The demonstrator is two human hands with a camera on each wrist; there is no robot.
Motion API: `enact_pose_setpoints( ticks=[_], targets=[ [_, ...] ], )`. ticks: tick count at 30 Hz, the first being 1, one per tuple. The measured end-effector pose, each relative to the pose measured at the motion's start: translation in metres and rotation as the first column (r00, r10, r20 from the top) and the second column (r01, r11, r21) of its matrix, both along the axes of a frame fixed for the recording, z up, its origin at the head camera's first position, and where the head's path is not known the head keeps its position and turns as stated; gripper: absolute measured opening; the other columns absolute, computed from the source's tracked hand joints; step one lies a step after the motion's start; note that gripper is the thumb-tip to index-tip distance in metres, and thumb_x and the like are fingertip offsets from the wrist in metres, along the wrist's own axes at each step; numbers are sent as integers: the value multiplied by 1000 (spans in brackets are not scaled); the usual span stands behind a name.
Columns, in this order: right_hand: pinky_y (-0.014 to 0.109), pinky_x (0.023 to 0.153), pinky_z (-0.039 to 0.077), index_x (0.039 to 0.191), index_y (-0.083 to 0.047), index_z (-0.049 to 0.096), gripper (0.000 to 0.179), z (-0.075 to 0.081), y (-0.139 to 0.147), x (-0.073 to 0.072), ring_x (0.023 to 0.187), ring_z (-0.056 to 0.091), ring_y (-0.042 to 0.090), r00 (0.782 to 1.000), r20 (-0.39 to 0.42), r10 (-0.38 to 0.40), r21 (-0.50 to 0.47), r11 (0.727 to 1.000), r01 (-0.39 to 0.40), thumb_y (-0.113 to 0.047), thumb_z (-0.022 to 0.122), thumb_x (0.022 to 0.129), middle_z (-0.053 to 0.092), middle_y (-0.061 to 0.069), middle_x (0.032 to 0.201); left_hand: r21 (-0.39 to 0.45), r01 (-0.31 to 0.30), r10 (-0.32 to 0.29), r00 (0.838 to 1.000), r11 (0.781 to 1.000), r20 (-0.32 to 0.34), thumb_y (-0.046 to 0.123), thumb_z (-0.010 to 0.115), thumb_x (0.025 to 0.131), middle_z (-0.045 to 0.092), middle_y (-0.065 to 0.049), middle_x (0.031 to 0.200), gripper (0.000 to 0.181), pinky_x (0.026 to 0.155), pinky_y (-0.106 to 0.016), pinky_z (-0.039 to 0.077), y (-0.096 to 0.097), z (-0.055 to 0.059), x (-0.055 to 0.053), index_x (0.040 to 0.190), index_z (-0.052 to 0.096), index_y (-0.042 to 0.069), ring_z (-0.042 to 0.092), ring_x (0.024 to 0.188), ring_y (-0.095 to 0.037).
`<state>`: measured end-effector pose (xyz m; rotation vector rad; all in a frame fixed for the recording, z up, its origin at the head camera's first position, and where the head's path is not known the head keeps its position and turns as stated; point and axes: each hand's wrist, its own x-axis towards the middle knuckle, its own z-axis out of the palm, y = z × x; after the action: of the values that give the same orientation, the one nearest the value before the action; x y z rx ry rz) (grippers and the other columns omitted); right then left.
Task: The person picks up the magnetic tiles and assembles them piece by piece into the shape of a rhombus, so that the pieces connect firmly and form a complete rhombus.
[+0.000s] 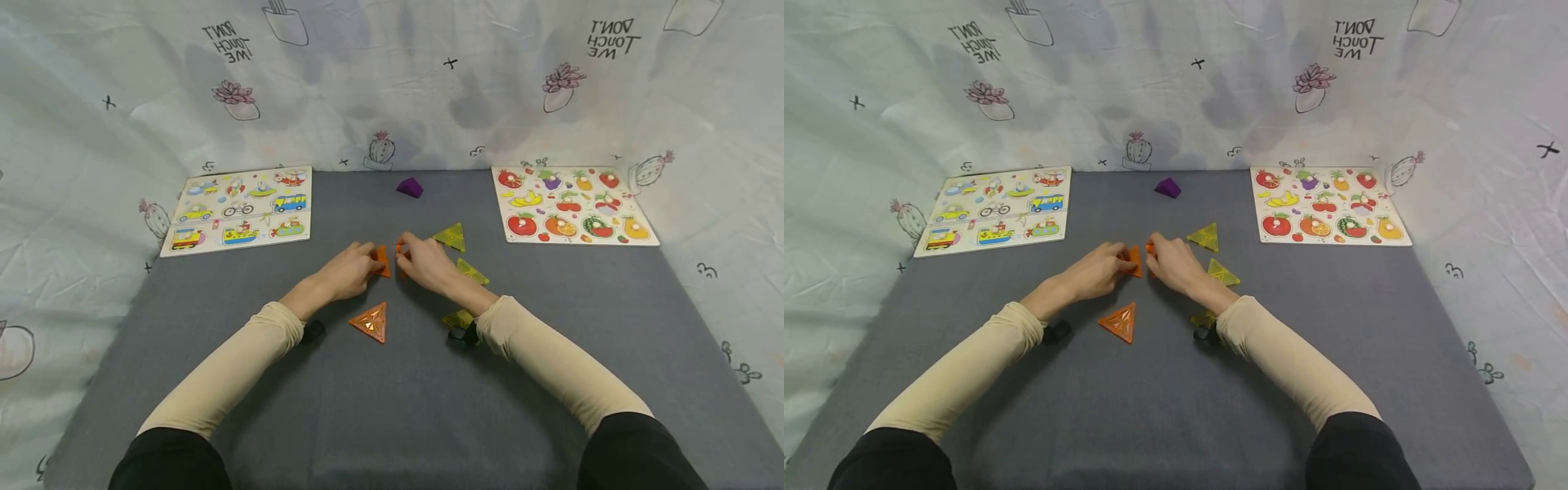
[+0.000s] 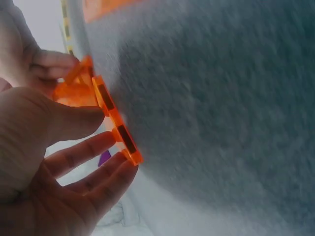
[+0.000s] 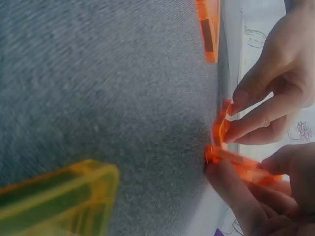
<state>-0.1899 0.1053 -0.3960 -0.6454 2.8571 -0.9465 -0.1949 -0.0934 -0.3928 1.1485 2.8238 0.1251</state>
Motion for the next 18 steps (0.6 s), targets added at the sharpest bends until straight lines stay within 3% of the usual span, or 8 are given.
enact_pose_setpoints(
  ticks=[5, 11, 18],
  targets=[
    [21, 43, 39, 128, -3, 58, 31, 1, -2, 1, 43, 51, 10, 999, 35, 40, -19, 999, -39, -17, 54, 100, 74, 17, 93, 32, 26, -28, 999, 999, 39, 1, 58, 92, 60, -14, 113, 28, 94, -45, 50, 2, -2, 2, 114, 73, 11, 57, 105, -36],
    [21, 45, 41, 129, -4, 57, 32, 1, -3, 1, 46, 55, 11, 998, 50, 38, -20, 999, -37, -17, 54, 100, 73, 18, 102, 110, 54, -60, 997, 992, 48, -1, 59, 91, 61, -13, 112, 27, 93, -43, 49, -3, -4, 0, 110, 74, 9, 57, 101, -33],
    [30, 63, 55, 130, -3, 58, 34, 1, -1, 0, 78, 72, 22, 998, 43, 36, -25, 999, -35, -15, 58, 98, 73, 18, 108, 195, -38, 23, 997, 980, 75, 4, 66, 91, 62, -16, 111, 22, 87, -44, 52, -12, -6, -1, 112, 70, 5, 61, 98, -32]
  ],
)
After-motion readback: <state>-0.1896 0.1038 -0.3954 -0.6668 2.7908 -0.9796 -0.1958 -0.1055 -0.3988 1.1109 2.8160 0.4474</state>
